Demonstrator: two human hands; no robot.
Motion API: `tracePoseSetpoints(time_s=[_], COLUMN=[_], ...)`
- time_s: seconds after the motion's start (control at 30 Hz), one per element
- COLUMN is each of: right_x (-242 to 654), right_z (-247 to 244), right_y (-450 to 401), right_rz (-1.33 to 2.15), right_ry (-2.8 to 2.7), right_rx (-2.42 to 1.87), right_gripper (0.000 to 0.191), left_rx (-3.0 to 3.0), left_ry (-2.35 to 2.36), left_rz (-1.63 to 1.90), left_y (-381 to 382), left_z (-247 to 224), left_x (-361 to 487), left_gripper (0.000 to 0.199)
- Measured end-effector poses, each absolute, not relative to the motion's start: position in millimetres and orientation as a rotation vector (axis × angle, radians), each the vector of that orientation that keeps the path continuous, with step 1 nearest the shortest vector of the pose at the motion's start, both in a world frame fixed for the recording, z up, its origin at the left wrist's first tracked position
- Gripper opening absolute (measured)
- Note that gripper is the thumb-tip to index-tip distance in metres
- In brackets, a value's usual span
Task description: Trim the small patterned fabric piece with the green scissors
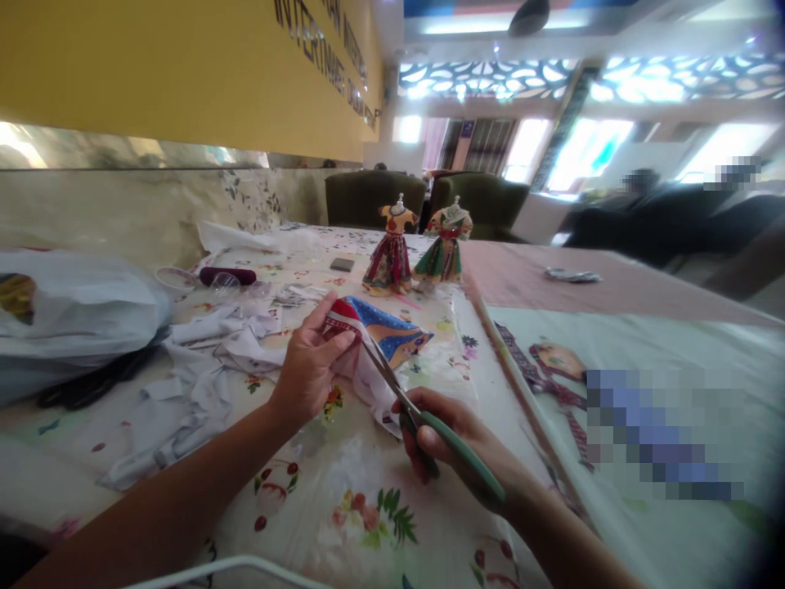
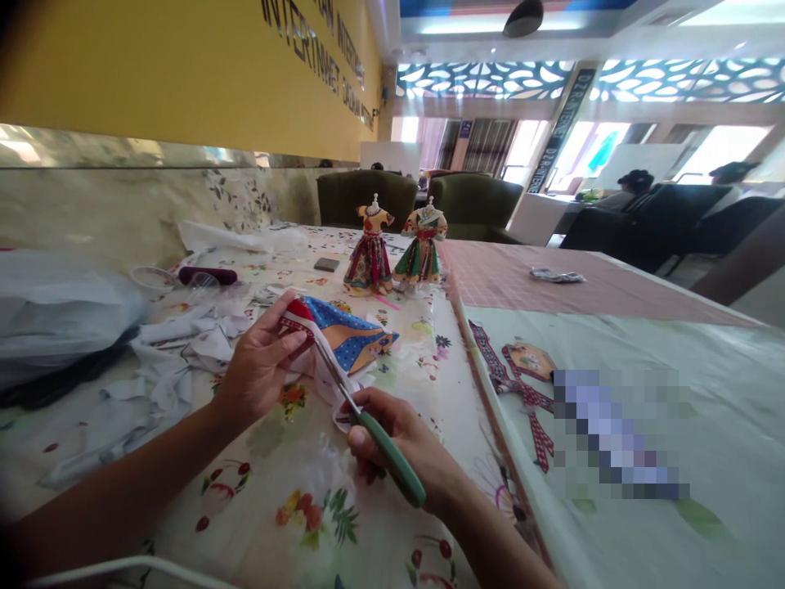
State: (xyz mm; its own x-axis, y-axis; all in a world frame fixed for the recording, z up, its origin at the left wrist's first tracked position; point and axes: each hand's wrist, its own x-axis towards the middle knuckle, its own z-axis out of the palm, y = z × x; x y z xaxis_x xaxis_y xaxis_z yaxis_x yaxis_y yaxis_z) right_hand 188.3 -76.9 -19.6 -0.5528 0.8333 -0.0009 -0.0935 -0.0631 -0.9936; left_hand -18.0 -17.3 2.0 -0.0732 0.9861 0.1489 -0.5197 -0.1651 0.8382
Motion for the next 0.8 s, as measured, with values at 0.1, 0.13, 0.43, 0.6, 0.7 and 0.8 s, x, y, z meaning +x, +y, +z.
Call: tracePoseSetpoints(time_s=[0.1, 0.13, 0.43, 0.6, 0.7, 0.8], right_x=[187.9, 187.9, 185.9, 183.7, 182.7, 182.1], right_z=[-20.0, -19.9, -20.3, -21.0, -21.3, -20.5], right_y=[-76.8, -76.9, -79.2, -79.3, -80.0, -80.4], right_rz=[1.696, 1.697, 1.734, 1.72, 1.711, 1.706], right_ry=[-1.509, -1.505, -1.452, -1.427, -1.421, -1.414], right_rx=[-0.805, -0.802, -0.808, -0.828, -0.837, -0.848], right_gripper=[0.055, 0.055, 0.057, 0.059, 0.059, 0.059], left_rx=[0.856, 0.852, 0.811, 0.776, 0.777, 0.807], left_ry=[0.724, 0.724, 0.706, 0.724, 0.732, 0.73], left_rz=[1.563, 1.562, 1.558, 1.527, 1.514, 1.496], left_y=[-17.4, -17.2, -17.5, -20.0, -20.7, -21.6], left_z=[1.3, 0.8, 1.1, 1.5, 0.3, -0.5], left_x=[-17.6, -17.5, -17.4, -15.5, -14.8, -14.4], left_gripper=[0.072, 0.071, 0.072, 0.073, 0.073, 0.076])
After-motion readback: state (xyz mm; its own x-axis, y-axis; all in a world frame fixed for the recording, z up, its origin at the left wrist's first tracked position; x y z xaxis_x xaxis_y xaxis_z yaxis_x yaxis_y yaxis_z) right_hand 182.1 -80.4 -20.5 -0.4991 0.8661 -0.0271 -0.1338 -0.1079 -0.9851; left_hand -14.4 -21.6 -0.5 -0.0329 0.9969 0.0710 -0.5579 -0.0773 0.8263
